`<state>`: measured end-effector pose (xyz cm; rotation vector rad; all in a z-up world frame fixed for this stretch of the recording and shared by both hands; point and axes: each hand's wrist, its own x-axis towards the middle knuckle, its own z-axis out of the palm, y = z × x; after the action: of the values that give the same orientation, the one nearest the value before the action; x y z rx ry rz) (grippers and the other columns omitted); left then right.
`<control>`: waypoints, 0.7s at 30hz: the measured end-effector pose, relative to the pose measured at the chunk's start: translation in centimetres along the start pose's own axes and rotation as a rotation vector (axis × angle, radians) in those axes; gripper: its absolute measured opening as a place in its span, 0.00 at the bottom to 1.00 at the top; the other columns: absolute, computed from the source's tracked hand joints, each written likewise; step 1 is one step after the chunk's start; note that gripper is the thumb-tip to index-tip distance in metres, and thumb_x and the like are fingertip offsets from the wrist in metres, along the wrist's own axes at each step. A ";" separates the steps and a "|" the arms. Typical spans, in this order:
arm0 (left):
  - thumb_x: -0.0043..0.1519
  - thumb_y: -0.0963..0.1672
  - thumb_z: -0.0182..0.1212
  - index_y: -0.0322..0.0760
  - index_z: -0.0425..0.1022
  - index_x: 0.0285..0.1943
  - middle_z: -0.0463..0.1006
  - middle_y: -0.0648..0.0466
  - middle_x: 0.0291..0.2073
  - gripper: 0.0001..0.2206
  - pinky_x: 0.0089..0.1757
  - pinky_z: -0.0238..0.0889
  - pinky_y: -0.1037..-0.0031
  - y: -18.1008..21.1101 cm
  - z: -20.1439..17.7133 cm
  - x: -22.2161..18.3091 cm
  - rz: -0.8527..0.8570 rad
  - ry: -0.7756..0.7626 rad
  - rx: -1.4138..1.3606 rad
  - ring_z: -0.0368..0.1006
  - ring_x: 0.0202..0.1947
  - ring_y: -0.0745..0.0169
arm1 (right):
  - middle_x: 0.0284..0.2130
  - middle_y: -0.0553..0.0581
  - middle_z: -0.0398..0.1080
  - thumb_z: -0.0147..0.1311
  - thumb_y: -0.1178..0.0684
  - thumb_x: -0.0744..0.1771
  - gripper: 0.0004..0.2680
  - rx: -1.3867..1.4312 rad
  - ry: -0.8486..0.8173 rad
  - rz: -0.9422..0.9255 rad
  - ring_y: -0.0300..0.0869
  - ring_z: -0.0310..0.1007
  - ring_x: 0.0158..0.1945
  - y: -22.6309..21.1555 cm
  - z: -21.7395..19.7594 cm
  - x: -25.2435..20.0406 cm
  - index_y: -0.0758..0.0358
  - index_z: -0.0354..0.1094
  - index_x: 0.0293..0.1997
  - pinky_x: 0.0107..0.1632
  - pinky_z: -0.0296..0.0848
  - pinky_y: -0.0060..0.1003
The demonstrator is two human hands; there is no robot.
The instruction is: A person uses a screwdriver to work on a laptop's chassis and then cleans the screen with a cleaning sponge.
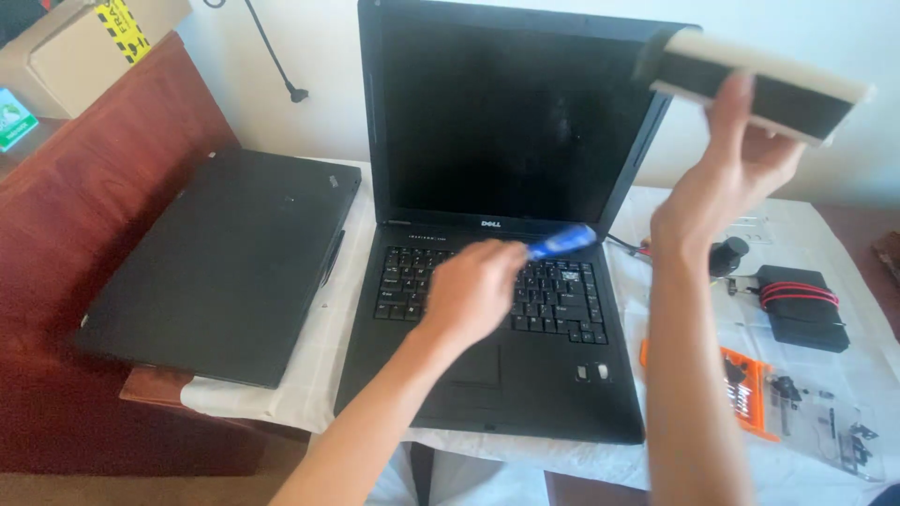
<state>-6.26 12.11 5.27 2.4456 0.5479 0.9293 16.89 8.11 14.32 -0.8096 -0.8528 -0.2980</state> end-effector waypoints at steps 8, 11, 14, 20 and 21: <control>0.75 0.45 0.38 0.35 0.60 0.71 0.75 0.54 0.38 0.17 0.46 0.69 0.70 -2.1 -3.2 -1.3 -0.256 0.933 -0.115 0.74 0.35 0.63 | 0.68 0.66 0.69 0.70 0.36 0.60 0.38 0.079 0.594 0.192 0.52 0.81 0.64 5.0 -0.5 -1.4 0.54 0.47 0.74 0.58 0.94 0.47; 0.67 0.35 0.39 0.45 0.56 0.70 0.81 0.58 0.39 0.22 0.44 0.67 0.58 -4.5 -4.9 -1.4 -0.586 1.013 0.025 0.80 0.42 0.52 | 0.64 0.65 0.69 0.69 0.39 0.67 0.29 -0.033 0.447 0.083 0.53 0.75 0.66 7.5 -2.0 -2.0 0.55 0.52 0.71 0.58 0.89 0.49; 0.53 0.31 0.48 0.43 0.58 0.72 0.78 0.58 0.50 0.34 0.45 0.66 0.47 -7.9 -5.2 -2.9 -0.875 0.661 0.160 0.73 0.55 0.47 | 0.61 0.65 0.71 0.66 0.41 0.68 0.25 -0.044 0.416 0.072 0.53 0.76 0.62 7.2 -2.2 -2.7 0.58 0.54 0.68 0.57 0.85 0.49; 0.56 0.34 0.61 0.27 0.62 0.69 0.74 0.37 0.44 0.29 0.44 0.72 0.45 -11.1 -4.1 -4.1 -0.860 0.421 0.527 0.74 0.46 0.31 | 0.50 0.60 0.67 0.53 0.56 0.75 0.08 -0.114 0.140 -0.211 0.43 0.71 0.58 -0.5 1.9 -3.0 0.62 0.58 0.58 0.65 0.69 0.45; 0.56 0.34 0.61 0.27 0.62 0.69 0.74 0.37 0.44 0.29 0.44 0.72 0.45 -10.9 -3.9 -4.2 -0.859 0.426 0.526 0.74 0.46 0.31 | 0.50 0.60 0.67 0.53 0.56 0.75 0.08 -0.111 0.140 -0.214 0.43 0.71 0.58 -0.1 2.2 -3.3 0.62 0.58 0.58 0.65 0.69 0.45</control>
<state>-14.03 19.87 -0.21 2.0071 1.9977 0.9736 13.49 9.43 12.73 -0.7914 -0.7974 -0.5884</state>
